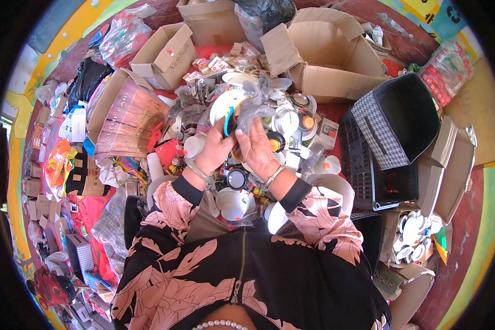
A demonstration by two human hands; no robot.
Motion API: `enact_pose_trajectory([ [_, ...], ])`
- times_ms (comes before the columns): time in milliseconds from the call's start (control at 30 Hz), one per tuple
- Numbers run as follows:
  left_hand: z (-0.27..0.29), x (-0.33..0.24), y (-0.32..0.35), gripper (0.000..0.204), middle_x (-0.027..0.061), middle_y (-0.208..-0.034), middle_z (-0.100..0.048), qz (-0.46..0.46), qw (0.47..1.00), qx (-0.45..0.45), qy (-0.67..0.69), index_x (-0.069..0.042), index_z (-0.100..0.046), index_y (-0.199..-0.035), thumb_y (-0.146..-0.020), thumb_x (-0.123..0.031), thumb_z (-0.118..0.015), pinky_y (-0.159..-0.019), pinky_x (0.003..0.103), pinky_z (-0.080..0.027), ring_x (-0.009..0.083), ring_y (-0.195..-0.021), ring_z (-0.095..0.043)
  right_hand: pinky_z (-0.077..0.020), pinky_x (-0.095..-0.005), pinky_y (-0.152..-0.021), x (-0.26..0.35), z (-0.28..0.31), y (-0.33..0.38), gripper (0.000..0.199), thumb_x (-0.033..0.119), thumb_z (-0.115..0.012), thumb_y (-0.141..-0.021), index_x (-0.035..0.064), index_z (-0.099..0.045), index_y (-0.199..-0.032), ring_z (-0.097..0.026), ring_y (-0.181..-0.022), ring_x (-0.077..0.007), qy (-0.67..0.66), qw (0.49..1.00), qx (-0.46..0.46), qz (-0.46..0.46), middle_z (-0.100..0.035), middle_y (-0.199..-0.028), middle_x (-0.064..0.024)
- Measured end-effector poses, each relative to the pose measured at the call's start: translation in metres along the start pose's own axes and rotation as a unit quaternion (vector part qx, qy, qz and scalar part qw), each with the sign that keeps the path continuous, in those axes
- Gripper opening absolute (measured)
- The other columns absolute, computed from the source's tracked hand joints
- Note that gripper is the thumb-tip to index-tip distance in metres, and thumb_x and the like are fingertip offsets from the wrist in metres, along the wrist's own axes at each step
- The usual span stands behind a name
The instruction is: The person sits on the floor and wipes various small items, including plastic containers, a pair of glasses, and a small white object, using a grey cloth. The person picks up each item, wipes it thoroughly, and places it into a black basket.
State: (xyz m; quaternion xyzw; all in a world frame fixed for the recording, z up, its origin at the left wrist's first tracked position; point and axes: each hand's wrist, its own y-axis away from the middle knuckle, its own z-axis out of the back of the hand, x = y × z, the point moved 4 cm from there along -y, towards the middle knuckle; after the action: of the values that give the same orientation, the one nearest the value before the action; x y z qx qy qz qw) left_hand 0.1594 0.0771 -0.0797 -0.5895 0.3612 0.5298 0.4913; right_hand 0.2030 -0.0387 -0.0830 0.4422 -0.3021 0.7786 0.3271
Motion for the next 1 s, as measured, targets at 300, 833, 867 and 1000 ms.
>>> enact_pose_trajectory([
  [300,-0.016,-0.010,0.015,0.028,0.0025,-0.086,-0.060,0.019,0.986,0.139,-0.092,-0.003,-0.053,-0.108,-0.083,-0.013,-0.060,-0.072,0.026,-0.046,0.0092,-0.078,-0.055,-0.0450,-0.0287,-0.069,-0.002,0.045,-0.031,0.032,0.026,-0.054,-0.088,-0.0044,-0.057,-0.096,-0.055,-0.070,-0.0213,-0.048,0.982,-0.174,-0.053,-0.061,-0.081,-0.0125],
  [833,0.004,0.007,0.005,0.024,0.0084,-0.092,-0.062,0.206,0.864,-0.026,0.459,0.000,-0.056,-0.104,-0.082,-0.008,-0.060,-0.069,0.033,-0.053,0.0183,-0.080,-0.062,-0.0449,-0.0299,-0.083,-0.001,0.041,-0.026,0.035,0.032,-0.047,-0.092,0.0037,-0.050,-0.113,-0.056,-0.093,-0.0162,-0.499,0.843,-0.009,-0.203,-0.057,-0.106,-0.0067],
  [867,0.000,0.010,0.005,0.024,0.0072,-0.093,-0.062,0.206,0.872,-0.013,0.444,0.000,-0.056,-0.103,-0.081,-0.007,-0.062,-0.070,0.031,-0.052,0.0162,-0.081,-0.061,-0.0456,-0.0286,-0.081,-0.008,0.023,-0.024,0.031,0.028,-0.048,-0.092,0.0043,-0.051,-0.111,-0.056,-0.092,-0.0159,-0.519,0.837,0.024,-0.170,-0.057,-0.105,-0.0067],
  [1000,-0.007,0.005,0.002,0.025,0.0034,-0.095,-0.061,0.195,0.933,-0.025,0.303,-0.003,-0.057,-0.106,-0.082,-0.005,-0.061,-0.072,0.026,-0.049,0.0122,-0.083,-0.059,-0.0512,-0.0289,-0.055,-0.020,0.010,-0.016,0.004,0.006,-0.054,-0.086,0.0062,-0.051,-0.089,-0.061,-0.066,-0.0166,-0.545,0.803,-0.002,-0.240,-0.061,-0.082,-0.0083],
])
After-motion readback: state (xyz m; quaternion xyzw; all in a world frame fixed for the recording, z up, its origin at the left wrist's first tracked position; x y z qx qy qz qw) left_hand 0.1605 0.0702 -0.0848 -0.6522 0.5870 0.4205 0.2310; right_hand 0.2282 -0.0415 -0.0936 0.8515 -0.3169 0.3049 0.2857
